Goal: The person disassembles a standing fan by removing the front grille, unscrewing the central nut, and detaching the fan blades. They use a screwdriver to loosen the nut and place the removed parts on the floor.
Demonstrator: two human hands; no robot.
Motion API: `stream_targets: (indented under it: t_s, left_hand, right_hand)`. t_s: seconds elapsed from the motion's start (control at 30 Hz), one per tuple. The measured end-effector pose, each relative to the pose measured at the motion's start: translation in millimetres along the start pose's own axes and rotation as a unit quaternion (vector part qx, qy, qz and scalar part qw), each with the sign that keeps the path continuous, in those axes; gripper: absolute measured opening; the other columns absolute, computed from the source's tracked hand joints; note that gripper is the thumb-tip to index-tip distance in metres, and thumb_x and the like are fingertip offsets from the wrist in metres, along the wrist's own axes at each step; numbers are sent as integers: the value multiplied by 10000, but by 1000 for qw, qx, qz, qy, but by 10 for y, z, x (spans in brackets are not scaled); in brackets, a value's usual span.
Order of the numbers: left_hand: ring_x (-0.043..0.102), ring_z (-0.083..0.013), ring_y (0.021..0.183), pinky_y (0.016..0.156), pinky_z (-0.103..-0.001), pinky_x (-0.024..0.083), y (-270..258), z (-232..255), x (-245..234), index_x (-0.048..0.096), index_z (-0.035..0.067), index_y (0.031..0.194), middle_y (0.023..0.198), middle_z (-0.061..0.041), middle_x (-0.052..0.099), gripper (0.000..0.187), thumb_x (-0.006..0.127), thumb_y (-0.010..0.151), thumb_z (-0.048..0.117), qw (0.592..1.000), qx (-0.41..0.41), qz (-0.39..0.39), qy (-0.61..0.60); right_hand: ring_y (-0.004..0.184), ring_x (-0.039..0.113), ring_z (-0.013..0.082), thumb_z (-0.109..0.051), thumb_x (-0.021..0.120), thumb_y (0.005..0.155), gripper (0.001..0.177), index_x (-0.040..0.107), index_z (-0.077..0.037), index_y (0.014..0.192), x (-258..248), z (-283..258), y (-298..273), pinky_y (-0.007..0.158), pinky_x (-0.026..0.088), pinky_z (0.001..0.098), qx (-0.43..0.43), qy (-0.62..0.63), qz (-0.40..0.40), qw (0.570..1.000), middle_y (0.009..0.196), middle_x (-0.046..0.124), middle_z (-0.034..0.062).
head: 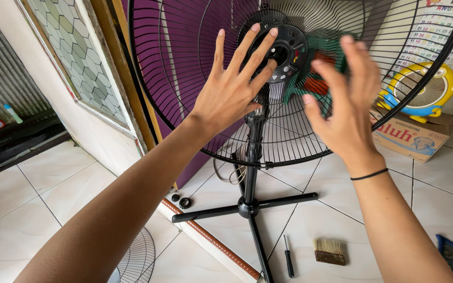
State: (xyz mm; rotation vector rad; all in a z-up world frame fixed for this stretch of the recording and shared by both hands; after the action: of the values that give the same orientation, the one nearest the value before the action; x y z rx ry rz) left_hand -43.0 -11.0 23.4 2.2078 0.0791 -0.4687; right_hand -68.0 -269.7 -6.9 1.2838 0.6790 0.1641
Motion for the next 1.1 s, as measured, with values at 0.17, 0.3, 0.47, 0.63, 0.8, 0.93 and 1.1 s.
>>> stream_targets:
  t_s: [0.17, 0.3, 0.47, 0.63, 0.8, 0.93, 1.1]
  left_hand:
    - [137, -364, 1588, 1236, -742, 203, -66, 39, -71, 603, 162, 1477, 1722, -120, 138, 911, 877, 718, 584, 1000, 3, 3, -8]
    - [135, -364, 1587, 1238, -737, 196, -127, 54, -128, 597, 156, 1491, 1722, -113, 139, 937, 870, 709, 595, 1000, 4, -4, -12]
    - [129, -367, 1578, 1230, -741, 190, -221, 42, -176, 569, 167, 1516, 1714, -117, 140, 978, 865, 692, 602, 1000, -6, -17, -18]
    - [117, -362, 1582, 1234, -744, 173, -325, 73, -208, 550, 171, 1507, 1717, -104, 136, 966, 853, 716, 636, 1000, -11, -21, -10]
    - [107, -339, 1605, 1262, -721, 146, -496, 73, -285, 542, 181, 1533, 1742, -85, 118, 951, 837, 761, 651, 1000, -12, -25, 11]
    - [110, -332, 1600, 1257, -723, 136, -588, 37, -368, 526, 169, 1563, 1734, -73, 118, 1018, 833, 728, 664, 999, -25, -37, 3]
    - [110, -344, 1595, 1251, -726, 137, -733, 25, -443, 562, 184, 1494, 1733, -77, 125, 954, 843, 720, 668, 998, -29, -54, 23]
  right_hand:
    - [1627, 136, 448, -357, 838, 936, 691, 544, -182, 1537, 25, -360, 199, 1283, 117, 716, -30, -11, -67, 997, 1751, 163, 185]
    - [1582, 92, 462, -489, 893, 775, 851, 560, -179, 1494, -4, -470, 317, 1221, 103, 750, -53, -34, -105, 992, 1714, 147, 202]
    - [1575, 71, 440, -560, 900, 635, 970, 588, -163, 1464, 8, -537, 385, 1210, 95, 757, -79, -77, -149, 983, 1714, 131, 178]
    - [1618, 79, 418, -571, 876, 714, 857, 649, -95, 1389, 16, -547, 401, 1254, 111, 729, -141, -124, -151, 971, 1760, 133, 179]
    - [1623, 111, 398, -610, 847, 766, 818, 670, -85, 1368, 30, -600, 350, 1248, 107, 736, -173, -123, -141, 967, 1755, 150, 202]
    - [1609, 117, 397, -635, 830, 735, 845, 672, -95, 1366, 57, -696, 353, 1241, 103, 738, -182, -100, -141, 968, 1741, 154, 200]
    - [1623, 120, 376, -640, 834, 746, 841, 673, -104, 1373, 94, -811, 310, 1250, 109, 733, -190, -95, -141, 967, 1756, 163, 182]
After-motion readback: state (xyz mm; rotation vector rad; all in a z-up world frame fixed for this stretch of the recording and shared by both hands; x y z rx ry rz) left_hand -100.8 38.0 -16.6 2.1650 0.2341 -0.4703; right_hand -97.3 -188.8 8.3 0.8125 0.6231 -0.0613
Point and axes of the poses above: each hand's wrist, its own y-axis towards the middle knuckle, its own x-axis out of the palm, z = x × y, the point moved 1 cm from there along y, towards the middle knuckle
